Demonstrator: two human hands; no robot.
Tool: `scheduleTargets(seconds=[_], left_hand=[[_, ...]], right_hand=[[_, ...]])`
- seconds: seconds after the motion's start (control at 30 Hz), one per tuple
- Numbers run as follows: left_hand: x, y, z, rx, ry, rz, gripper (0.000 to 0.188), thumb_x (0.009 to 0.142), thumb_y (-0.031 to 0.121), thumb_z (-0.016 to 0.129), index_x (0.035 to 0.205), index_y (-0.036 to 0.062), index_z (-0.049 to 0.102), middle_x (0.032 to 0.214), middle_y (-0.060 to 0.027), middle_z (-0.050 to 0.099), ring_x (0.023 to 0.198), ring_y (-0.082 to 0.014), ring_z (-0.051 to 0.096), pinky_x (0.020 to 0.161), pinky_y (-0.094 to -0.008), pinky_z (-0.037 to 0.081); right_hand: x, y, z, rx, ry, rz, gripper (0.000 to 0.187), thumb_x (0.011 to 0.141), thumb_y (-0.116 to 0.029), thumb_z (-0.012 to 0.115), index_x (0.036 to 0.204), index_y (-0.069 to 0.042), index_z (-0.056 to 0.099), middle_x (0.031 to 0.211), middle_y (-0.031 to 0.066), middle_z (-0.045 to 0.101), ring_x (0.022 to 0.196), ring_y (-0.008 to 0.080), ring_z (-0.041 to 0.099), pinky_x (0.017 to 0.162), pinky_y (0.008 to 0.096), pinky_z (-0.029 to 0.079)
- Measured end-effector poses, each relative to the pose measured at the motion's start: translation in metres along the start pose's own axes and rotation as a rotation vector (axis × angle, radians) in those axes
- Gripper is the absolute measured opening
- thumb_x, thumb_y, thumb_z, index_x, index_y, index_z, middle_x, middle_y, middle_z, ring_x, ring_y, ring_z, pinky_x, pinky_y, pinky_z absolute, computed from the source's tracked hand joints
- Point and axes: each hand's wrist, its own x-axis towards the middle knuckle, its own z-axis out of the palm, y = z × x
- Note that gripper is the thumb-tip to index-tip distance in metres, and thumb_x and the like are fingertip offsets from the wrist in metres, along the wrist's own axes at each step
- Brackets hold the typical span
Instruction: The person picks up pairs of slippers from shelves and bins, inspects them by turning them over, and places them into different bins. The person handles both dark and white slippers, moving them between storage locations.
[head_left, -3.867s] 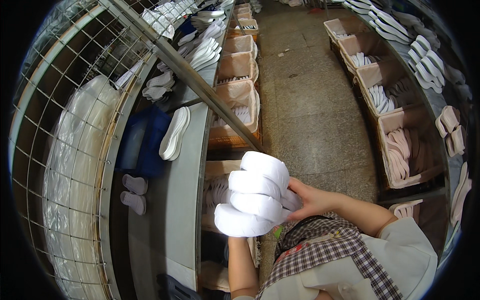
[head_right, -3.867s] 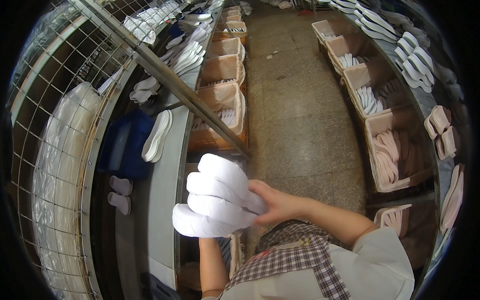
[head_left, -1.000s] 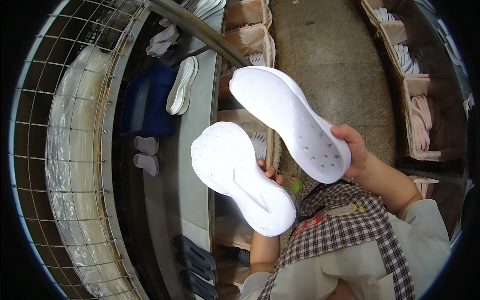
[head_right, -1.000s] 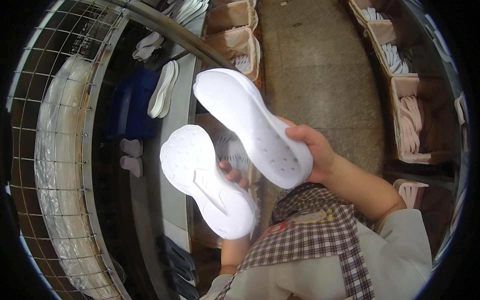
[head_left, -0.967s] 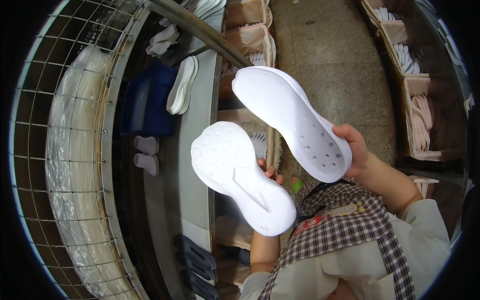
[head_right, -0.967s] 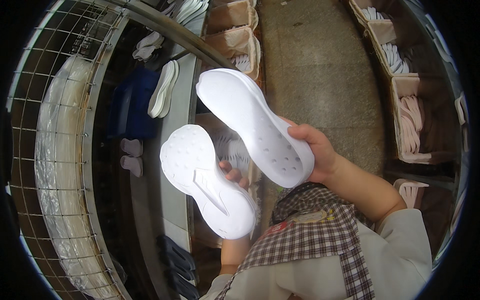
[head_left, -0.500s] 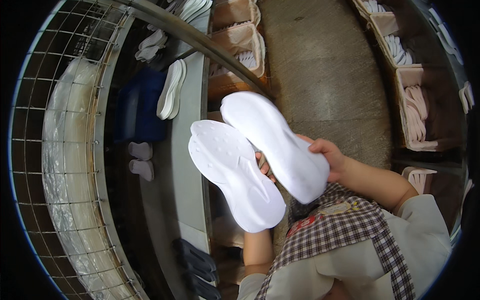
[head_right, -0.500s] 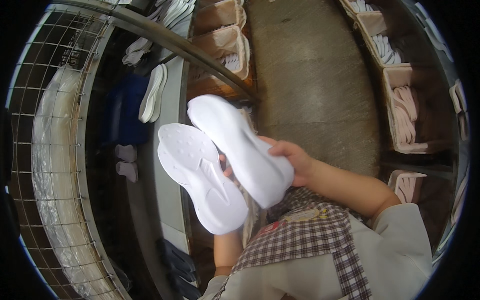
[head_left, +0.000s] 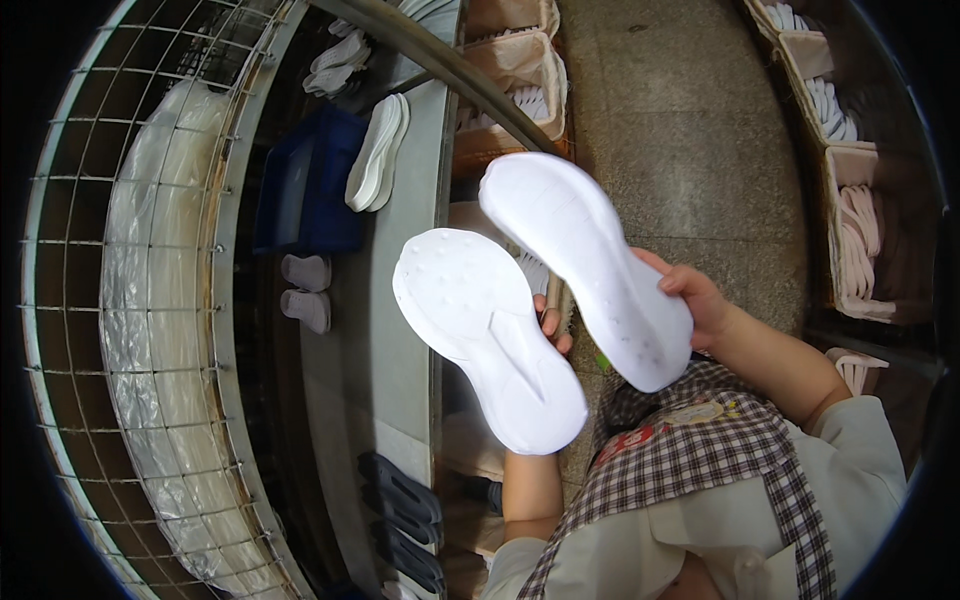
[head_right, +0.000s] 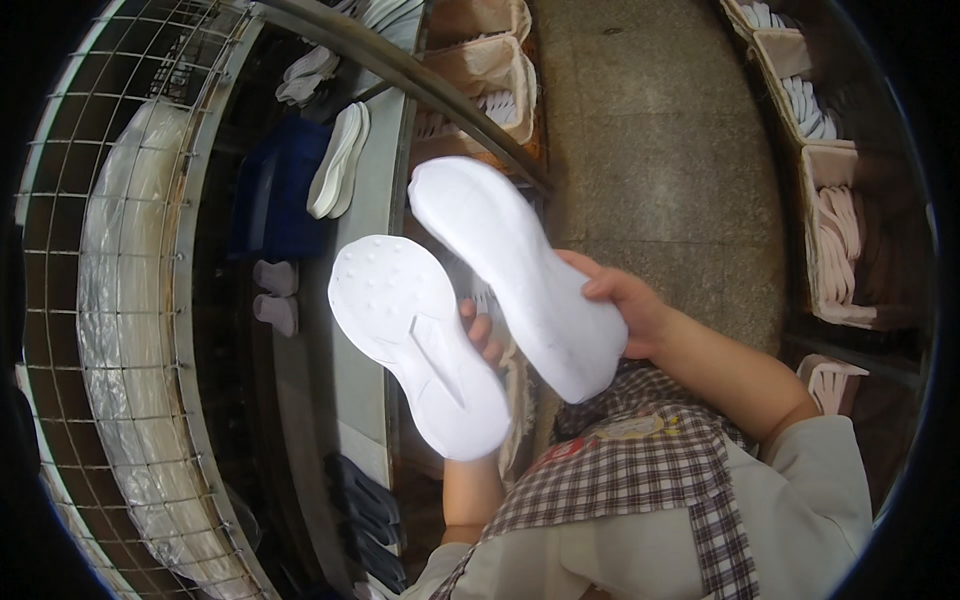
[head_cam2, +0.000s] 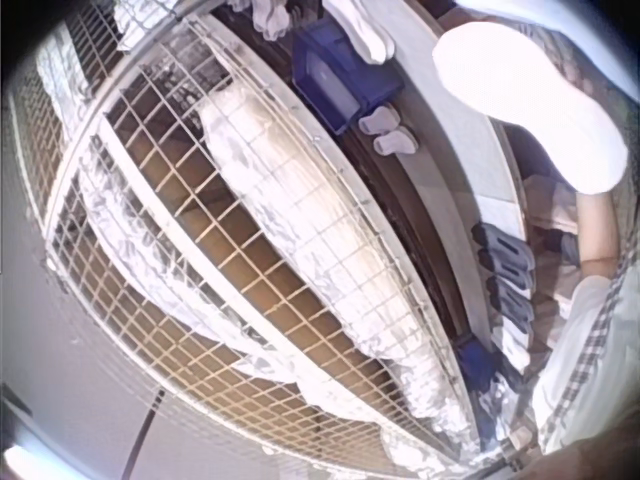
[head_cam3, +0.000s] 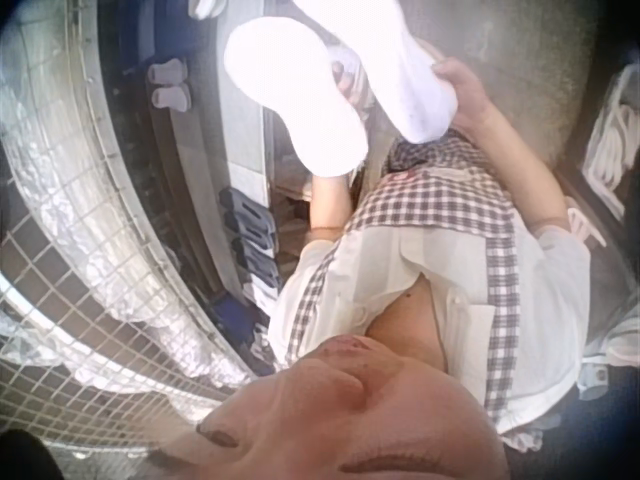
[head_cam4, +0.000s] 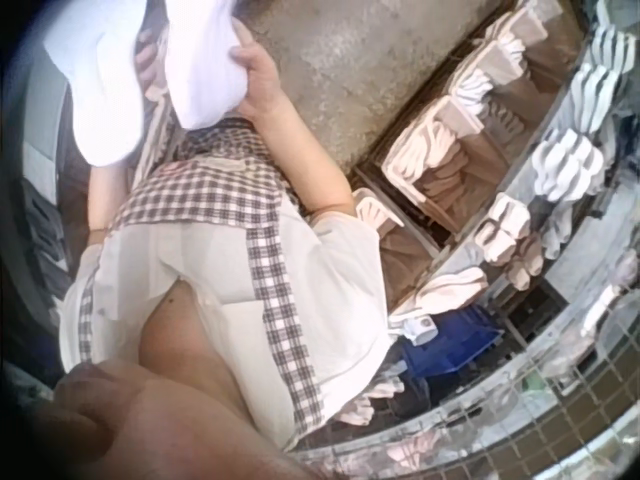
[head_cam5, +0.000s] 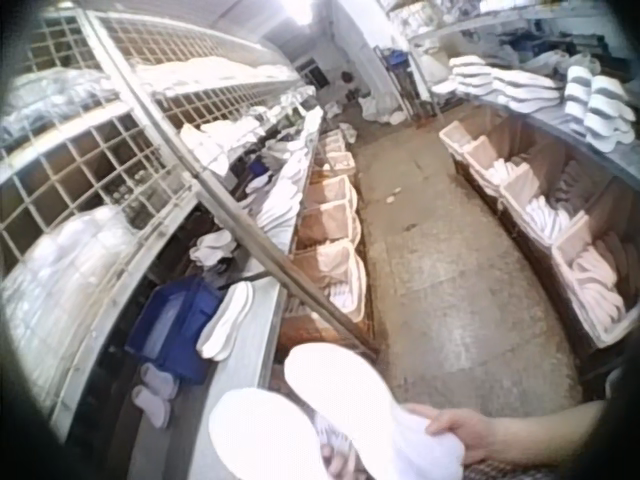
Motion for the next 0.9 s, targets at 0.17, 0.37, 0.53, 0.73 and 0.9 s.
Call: scheduleTargets(seconds=[0.17,0.37,0.53,0.73,0.9], left_hand=[[0.015,-0.014,0.006,0.264,0.254,-0.004,0.048,0.094,0.033,0.048,0.127,-0.0006,0.045,0.113,-0.0167,0.053,0.08,-0.0202,0.06,0.067,-0.0288,0.052],[0.019,0.005,-0.013,-0.218,-0.264,-0.162,0.052,0.094,0.044,0.043,0.131,0.0076,0.042,0.101,-0.0138,0.053,0.069,-0.0169,0.051,0.054,-0.0259,0.043],[0.011,0.028,-0.024,-0.283,-0.184,-0.161,0.056,0.092,0.052,0.041,0.135,0.0168,0.042,0.089,-0.0109,0.049,0.056,-0.0125,0.032,0.044,-0.0206,0.023],[-0.002,0.039,-0.039,-0.311,-0.114,-0.111,0.053,0.092,0.048,0.043,0.137,0.019,0.04,0.094,-0.0113,0.05,0.057,-0.0125,0.032,0.046,-0.0204,0.026],[-0.009,0.049,-0.046,-0.441,-0.27,-0.083,0.051,0.094,0.036,0.047,0.135,0.0063,0.038,0.103,-0.0128,0.049,0.072,-0.0142,0.043,0.057,-0.0238,0.037]], right_hand=[[0.01,0.009,0.012,-0.792,0.107,0.116,0.103,0.062,-0.025,0.08,0.142,-0.002,0.019,0.139,0.0218,0.031,0.129,0.0322,0.032,0.107,0.0424,0.027],[0.015,0.012,0.004,-0.152,0.048,0.181,0.105,0.062,-0.026,0.08,0.143,-0.004,0.018,0.137,0.0219,0.033,0.125,0.0327,0.039,0.102,0.0461,0.037],[0.025,0.018,0.005,0.109,-0.091,0.138,0.1,0.065,-0.026,0.079,0.142,-0.004,0.019,0.132,0.0193,0.044,0.119,0.0277,0.05,0.096,0.0444,0.046],[0.037,0.028,0.009,0.11,-0.096,0.164,0.097,0.067,-0.024,0.078,0.142,-0.005,0.019,0.129,0.0172,0.047,0.116,0.0263,0.053,0.094,0.0436,0.048],[0.051,0.041,0.018,0.052,-0.072,0.232,0.098,0.065,-0.021,0.078,0.142,-0.004,0.019,0.132,0.0184,0.043,0.117,0.0284,0.051,0.095,0.0435,0.048]])
